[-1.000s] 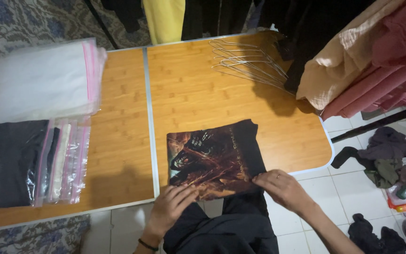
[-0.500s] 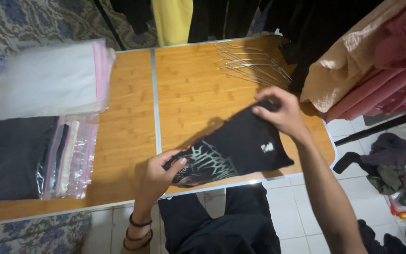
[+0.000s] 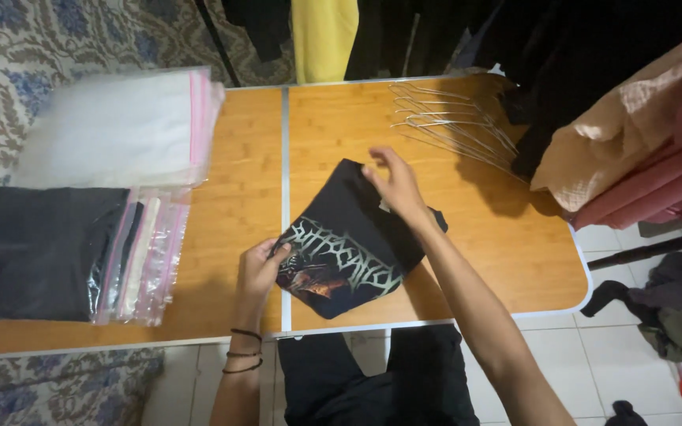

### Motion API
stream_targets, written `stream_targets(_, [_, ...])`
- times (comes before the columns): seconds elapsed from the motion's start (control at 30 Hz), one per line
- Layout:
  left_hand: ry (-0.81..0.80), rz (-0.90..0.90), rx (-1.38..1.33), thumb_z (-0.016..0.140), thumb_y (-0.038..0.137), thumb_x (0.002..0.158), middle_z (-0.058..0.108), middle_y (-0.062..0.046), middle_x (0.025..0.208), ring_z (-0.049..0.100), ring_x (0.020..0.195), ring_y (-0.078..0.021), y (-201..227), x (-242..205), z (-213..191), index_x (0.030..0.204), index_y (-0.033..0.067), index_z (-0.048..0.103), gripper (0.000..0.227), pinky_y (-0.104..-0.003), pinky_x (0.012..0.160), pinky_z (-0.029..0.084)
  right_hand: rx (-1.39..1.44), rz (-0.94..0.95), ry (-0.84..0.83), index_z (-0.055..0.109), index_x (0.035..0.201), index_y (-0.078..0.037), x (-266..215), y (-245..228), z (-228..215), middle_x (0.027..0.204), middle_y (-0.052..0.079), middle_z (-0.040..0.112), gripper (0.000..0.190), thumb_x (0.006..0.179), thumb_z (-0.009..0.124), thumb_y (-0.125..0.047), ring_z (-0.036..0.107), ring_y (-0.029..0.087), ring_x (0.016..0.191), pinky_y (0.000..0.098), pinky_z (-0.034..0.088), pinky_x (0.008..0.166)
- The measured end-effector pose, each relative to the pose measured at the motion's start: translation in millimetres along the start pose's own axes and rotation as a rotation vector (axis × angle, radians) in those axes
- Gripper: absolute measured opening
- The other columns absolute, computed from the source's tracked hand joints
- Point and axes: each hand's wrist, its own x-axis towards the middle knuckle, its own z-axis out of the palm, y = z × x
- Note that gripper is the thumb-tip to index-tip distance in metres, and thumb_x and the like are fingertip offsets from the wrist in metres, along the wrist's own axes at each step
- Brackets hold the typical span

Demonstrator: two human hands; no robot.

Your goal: Folding a black t-shirt and placing it into a plastic zipper bag.

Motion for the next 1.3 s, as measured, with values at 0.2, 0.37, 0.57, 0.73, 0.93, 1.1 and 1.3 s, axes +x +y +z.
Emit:
stream_targets(0.2, [0.075,-0.151,-0.019,0.07,0.01,0.092,0.078,-0.007,0.09,0.071,0.075,-0.0119,19,-4,9,0.111,-0.0019,0.073,0.022,-0.024,0.067,0.055,-0.125,0.588,0.105,0.072,0.107,-0.002,-139,-74,-60,0.087,0.014,0.073,0.026,0.097,0.072,-0.026,0.068,0.022,0.077,0.0323,0.054,0.069])
stream_targets(0.37, [0.024,-0.086,-0.055,0.069,0.012,0.094,0.077,-0.007,0.089,0.07,0.074,-0.0116,0,5,3,0.108,-0.0044,0.073,0.022,-0.024,0.067,0.054,-0.416,0.575,-0.177,0.073,0.09,-0.001,-198,-83,-50,0.08,0.013,0.07,0.056,0.086,0.072,-0.057,0.066,0.024,0.076,0.0397,0.054,0.071])
stream_targets(0.57, [0.056,-0.124,-0.021,0.069,0.014,0.096,0.077,-0.008,0.089,0.07,0.074,-0.0132,13,-3,8,0.109,-0.0048,0.073,0.023,-0.025,0.069,0.054,-0.509,0.479,-0.233,0.067,0.097,0.003,-185,-105,-14,0.088,0.016,0.069,0.061,0.079,0.081,-0.053,0.063,0.027,0.094,0.0443,0.04,0.097])
stream_targets(0.73, [0.085,-0.121,-0.126,0.068,0.012,0.094,0.078,-0.008,0.089,0.072,0.073,-0.0131,18,-18,18,0.111,-0.0045,0.072,0.024,-0.025,0.069,0.056,0.385,0.668,-0.012,0.047,0.131,-0.003,-183,-107,0,0.116,0.014,0.069,0.054,0.088,0.074,-0.021,0.065,0.021,0.111,0.0352,0.05,0.096])
stream_targets(0.93, [0.066,-0.026,-0.297,0.064,0.014,0.095,0.078,-0.007,0.097,0.072,0.083,-0.0093,38,-58,31,0.115,-0.0029,0.072,0.027,-0.023,0.075,0.057,0.662,0.573,-0.028,0.026,0.148,-0.008,-183,-105,0,0.136,0.016,0.054,0.083,0.083,0.075,0.004,0.056,0.021,0.127,0.0348,0.047,0.108])
stream_targets(1.1, [0.145,-0.17,0.007,0.059,0.018,0.101,0.077,-0.016,0.091,0.07,0.079,-0.0195,54,-94,41,0.106,-0.0041,0.072,0.026,-0.03,0.07,0.053,0.643,0.747,0.063,0.041,0.143,-0.005,-177,-91,-21,0.118,0.017,0.068,0.072,0.081,0.077,-0.004,0.071,0.027,0.107,0.0359,0.063,0.089])
stream_targets(1.3, [-0.073,-0.114,-0.102,0.061,0.02,0.096,0.078,-0.012,0.103,0.076,0.095,-0.0154,7,-106,46,0.116,0.0018,0.062,0.027,-0.028,0.084,0.06,-0.113,0.737,-0.159,0.055,0.132,-0.001,-207,-24,-48,0.115,0.024,0.074,0.069,0.083,0.08,-0.043,0.07,0.029,0.11,0.0415,0.055,0.092])
